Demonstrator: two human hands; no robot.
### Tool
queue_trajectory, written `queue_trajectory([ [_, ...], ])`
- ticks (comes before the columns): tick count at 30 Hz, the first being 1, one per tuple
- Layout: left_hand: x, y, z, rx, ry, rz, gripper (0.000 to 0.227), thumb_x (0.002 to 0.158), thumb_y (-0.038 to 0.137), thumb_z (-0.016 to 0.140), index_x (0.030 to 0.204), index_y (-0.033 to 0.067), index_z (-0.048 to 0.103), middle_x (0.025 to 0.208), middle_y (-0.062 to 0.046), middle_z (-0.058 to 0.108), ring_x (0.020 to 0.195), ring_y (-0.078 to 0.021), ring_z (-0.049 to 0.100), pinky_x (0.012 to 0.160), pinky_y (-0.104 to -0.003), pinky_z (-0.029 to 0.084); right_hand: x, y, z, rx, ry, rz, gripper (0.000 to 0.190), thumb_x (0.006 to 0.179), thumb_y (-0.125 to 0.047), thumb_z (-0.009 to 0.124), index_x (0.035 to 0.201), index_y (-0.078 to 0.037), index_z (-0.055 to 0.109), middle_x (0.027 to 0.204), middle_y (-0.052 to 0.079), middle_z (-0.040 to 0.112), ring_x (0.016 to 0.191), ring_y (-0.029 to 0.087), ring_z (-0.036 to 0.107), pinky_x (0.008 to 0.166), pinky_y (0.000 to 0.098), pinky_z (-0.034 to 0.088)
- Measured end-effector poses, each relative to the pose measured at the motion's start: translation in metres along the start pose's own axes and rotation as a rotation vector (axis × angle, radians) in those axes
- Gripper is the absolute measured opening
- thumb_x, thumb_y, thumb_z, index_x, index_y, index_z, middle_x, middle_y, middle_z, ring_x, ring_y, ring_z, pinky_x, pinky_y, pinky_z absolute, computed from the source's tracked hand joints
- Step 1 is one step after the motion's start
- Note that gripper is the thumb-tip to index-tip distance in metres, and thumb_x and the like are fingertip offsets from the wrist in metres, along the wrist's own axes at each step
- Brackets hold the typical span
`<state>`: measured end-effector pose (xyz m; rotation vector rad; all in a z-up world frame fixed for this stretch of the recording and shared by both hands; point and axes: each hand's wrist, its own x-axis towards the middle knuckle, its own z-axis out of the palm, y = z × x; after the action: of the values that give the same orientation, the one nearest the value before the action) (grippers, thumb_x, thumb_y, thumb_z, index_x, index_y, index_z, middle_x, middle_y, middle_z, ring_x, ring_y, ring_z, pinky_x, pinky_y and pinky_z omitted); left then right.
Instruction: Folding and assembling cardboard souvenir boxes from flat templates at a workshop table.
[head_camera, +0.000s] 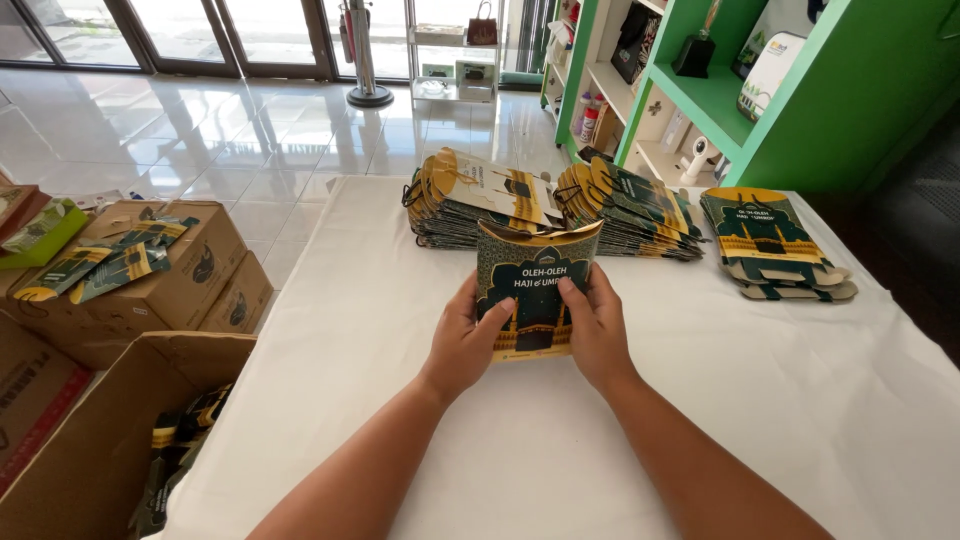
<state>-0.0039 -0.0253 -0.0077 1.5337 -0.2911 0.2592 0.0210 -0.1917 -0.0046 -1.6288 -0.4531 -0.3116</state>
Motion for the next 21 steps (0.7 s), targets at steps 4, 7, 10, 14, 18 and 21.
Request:
queue_trajectory([
  [4,0.008,0.011,-0.001,0.197,-0.027,-0.266,0.068,0.097,0.040,0.062,0.155,0.0105,0.041,0.138,-0.017,0.064,0.125,-0.0351,0.064,0.102,-0.045,0.055,0.001,0.005,-0.002,-0.050,0.014,0.127,0.035,0.108,-0.035,0.046,0.128,-0.009,0.058,0.111,0.013,0.072,0.111,0.027,0.069,0.103,0.0488,0.051],
  [7,0.010,-0.001,-0.004,0.345,-0.109,-0.421,0.081,0.092,0.060,0.062,0.156,0.0137,0.041,0.142,-0.008,0.063,0.136,-0.0258,0.056,0.110,-0.042,0.048,0.002,0.008,-0.003,-0.103,0.006,0.208,0.033,0.108,-0.038,0.048,0.122,-0.011,0.058,0.111,0.011,0.072,0.111,0.026,0.068,0.102,0.0486,0.051],
  [10,0.007,0.002,-0.004,0.311,-0.126,-0.282,0.081,0.081,0.033,0.080,0.150,0.0081,0.044,0.132,-0.022,0.065,0.130,-0.0379,0.059,0.111,-0.046,0.049,0.000,0.000,-0.002,-0.158,0.029,0.307,0.035,0.110,-0.042,0.042,0.122,-0.012,0.055,0.115,0.012,0.070,0.116,0.027,0.066,0.107,0.0519,0.047],
  [14,0.011,-0.013,-0.006,0.320,-0.139,-0.266,0.089,0.073,0.026,0.086,0.148,0.0127,0.041,0.127,-0.020,0.067,0.126,-0.0380,0.061,0.109,-0.048,0.049,0.006,0.004,0.000,-0.173,0.075,0.324,0.059,0.109,-0.051,0.038,0.140,-0.001,0.044,0.147,0.026,0.048,0.142,0.037,0.040,0.119,0.0525,0.028],
  [18,0.016,-0.026,-0.008,0.147,0.001,-0.123,0.078,0.071,0.024,0.085,0.139,0.0104,0.049,0.117,-0.022,0.070,0.117,-0.0390,0.066,0.104,-0.050,0.052,-0.005,0.008,0.012,0.125,0.068,0.458,0.067,0.110,-0.053,0.026,0.148,-0.004,0.052,0.139,0.019,0.060,0.115,0.032,0.061,0.101,0.0418,0.049],
  [21,0.021,-0.032,-0.012,-0.058,0.138,-0.045,0.097,0.074,0.019,0.083,0.156,0.0082,0.033,0.120,-0.020,0.068,0.113,-0.0310,0.067,0.104,-0.041,0.053,0.027,0.104,-0.036,0.208,-0.292,0.372,0.087,0.110,-0.069,0.003,0.138,-0.006,0.056,0.105,0.028,0.071,0.079,0.042,0.073,0.049,0.0390,0.055],
])
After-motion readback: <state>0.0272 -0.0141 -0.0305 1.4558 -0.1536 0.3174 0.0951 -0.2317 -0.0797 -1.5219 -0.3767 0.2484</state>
